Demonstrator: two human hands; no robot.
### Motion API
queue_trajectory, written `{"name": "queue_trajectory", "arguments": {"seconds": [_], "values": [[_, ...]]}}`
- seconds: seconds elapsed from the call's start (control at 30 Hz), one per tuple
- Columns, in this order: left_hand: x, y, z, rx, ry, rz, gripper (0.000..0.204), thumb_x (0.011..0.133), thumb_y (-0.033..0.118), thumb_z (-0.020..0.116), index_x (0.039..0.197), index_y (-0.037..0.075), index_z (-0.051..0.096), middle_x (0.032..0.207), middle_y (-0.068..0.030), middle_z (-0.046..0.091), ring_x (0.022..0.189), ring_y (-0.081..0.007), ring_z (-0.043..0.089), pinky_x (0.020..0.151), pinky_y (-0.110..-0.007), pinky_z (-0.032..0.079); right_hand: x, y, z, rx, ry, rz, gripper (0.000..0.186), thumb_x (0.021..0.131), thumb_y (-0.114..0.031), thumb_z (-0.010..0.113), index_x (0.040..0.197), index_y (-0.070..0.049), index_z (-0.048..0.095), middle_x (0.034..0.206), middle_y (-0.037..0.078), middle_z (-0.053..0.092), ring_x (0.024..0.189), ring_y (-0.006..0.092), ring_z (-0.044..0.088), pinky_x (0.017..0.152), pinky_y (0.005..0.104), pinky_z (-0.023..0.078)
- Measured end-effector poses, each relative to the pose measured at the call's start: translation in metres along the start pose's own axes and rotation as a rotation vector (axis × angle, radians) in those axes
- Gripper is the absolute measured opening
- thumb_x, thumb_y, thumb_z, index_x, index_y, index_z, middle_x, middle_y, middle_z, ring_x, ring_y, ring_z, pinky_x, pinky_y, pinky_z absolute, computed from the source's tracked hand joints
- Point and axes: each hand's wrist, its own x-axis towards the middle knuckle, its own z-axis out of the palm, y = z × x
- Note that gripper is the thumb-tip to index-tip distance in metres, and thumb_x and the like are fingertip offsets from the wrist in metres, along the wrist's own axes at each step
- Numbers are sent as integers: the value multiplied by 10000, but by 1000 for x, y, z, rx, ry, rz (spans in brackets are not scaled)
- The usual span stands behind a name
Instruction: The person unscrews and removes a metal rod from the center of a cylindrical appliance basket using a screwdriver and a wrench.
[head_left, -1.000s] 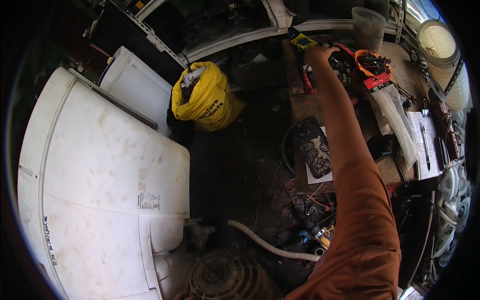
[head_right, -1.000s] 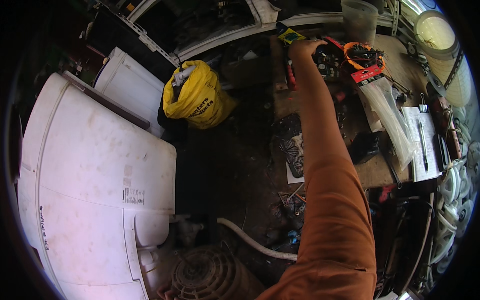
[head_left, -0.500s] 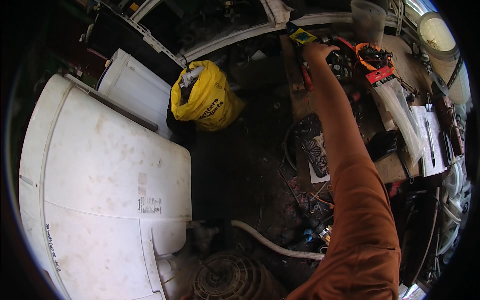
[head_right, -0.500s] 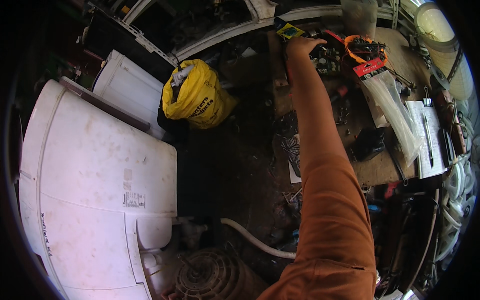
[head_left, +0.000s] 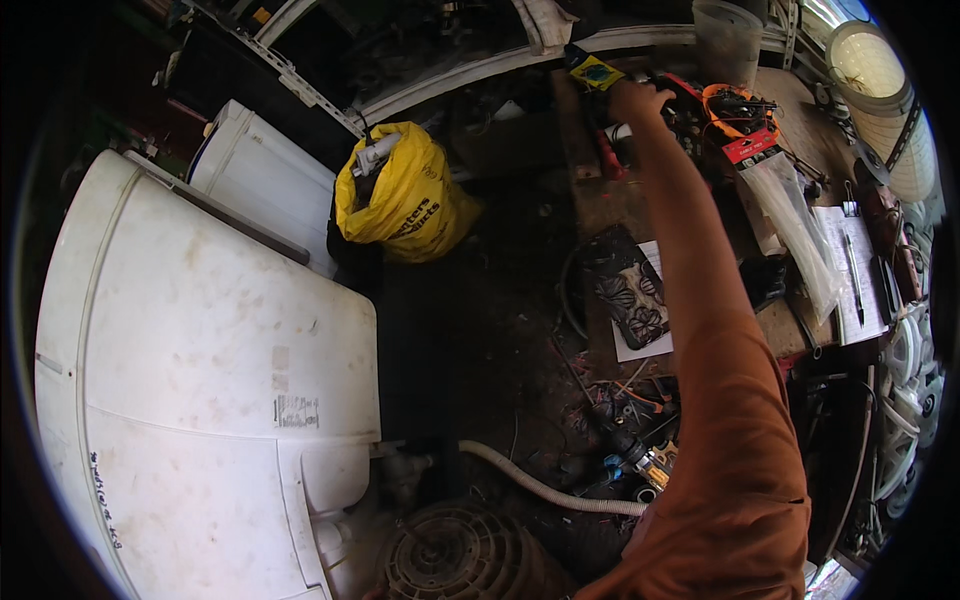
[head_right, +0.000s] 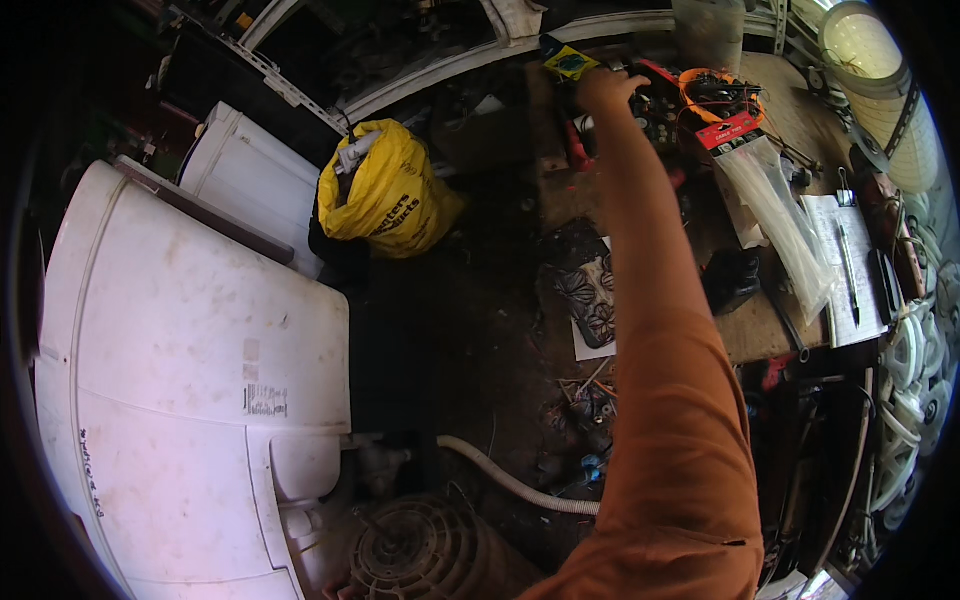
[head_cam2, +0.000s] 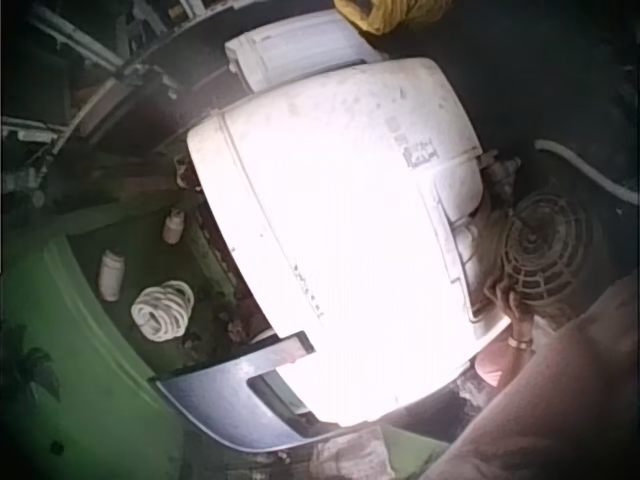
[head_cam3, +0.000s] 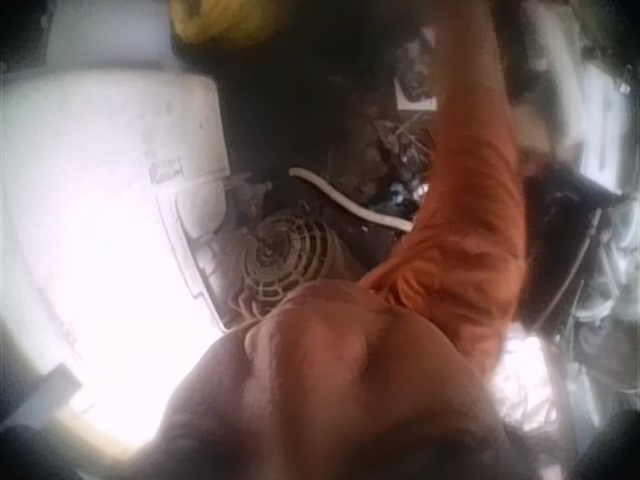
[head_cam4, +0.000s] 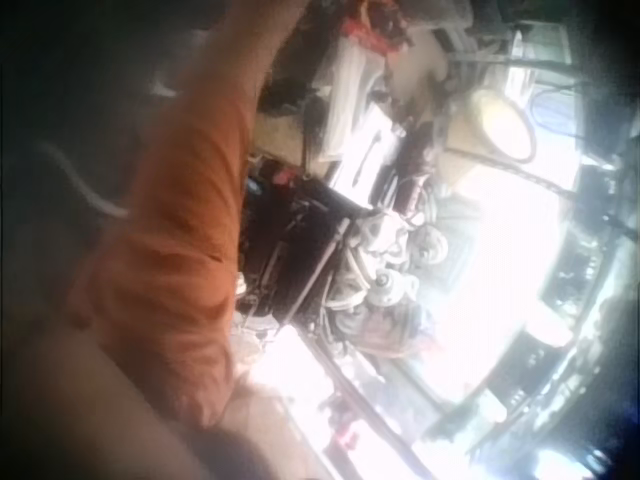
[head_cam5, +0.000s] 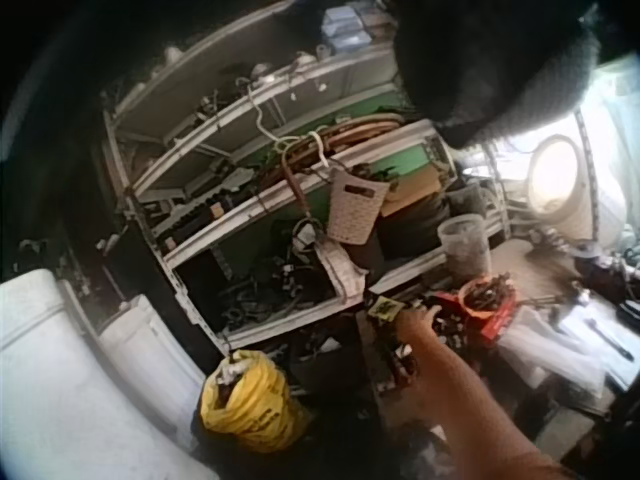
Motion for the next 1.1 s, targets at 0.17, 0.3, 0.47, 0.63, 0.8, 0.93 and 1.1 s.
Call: {"name": "queue_trajectory", "arguments": {"seconds": [0.17, 0.3, 0.47, 0.63, 0.8, 0.93, 1.1], "values": [[-4, -5, 0, 6, -12, -3, 261, 921, 185, 477, 1120, 23, 527, 1040, -190, 586, 1004, -379, 510, 827, -554, 400, 40, 47, -2, 751, 286, 56, 451, 824, -439, 678, 1152, -130, 673, 1159, 159, 675, 1115, 350, 625, 977, 529, 432], [-6, -10, 4, 5, -10, 14, 249, 920, 175, 471, 1100, 16, 536, 1040, -187, 589, 1013, -379, 508, 839, -549, 398, 61, 53, 13, 808, 349, 146, 352, 851, -363, 639, 1118, -137, 680, 1101, 170, 687, 1072, 370, 638, 912, 449, 501], [-14, -14, 7, 24, -25, 19, 237, 918, 164, 464, 1075, 7, 548, 1040, -184, 592, 1025, -378, 506, 853, -542, 394, 50, 39, 38, 484, 150, -288, 233, 826, -269, 630, 1024, -198, 730, 1056, 173, 696, 1016, 351, 665, 879, 443, 523], [-34, -19, 1, 63, -61, 9, 229, 917, 152, 456, 1050, -3, 560, 1040, -181, 595, 1037, -378, 503, 868, -536, 391, 23, -1, 26, 418, 135, -177, 213, 840, -230, 615, 1005, -227, 750, 985, 163, 710, 959, 339, 687, 840, 447, 539], [-61, -45, 12, 95, -82, 20, 224, 915, 141, 449, 1025, -12, 572, 1039, -177, 598, 1048, -377, 500, 883, -530, 388, 38, -9, 45, 391, 217, -181, 250, 901, -241, 534, 1046, -216, 737, 1001, 156, 715, 977, 350, 687, 836, 457, 548], [-115, -60, 14, 139, -152, -6, 224, 914, 131, 443, 1005, -19, 582, 1039, -175, 601, 1058, -377, 498, 894, -525, 385, 17, -22, 49, 245, 196, -325, 283, 906, -230, 502, 1070, -172, 724, 1019, 163, 715, 976, 363, 690, 819, 461, 560], [-145, -78, 20, 137, -185, -16, 226, 912, 130, 438, 987, -23, 587, 1042, -173, 599, 1066, -375, 495, 905, -520, 382, 39, 6, 23, 20, 170, -243, 301, 910, -242, 480, 1078, -156, 714, 1040, 173, 709, 967, 360, 697, 797, 470, 568]]}}
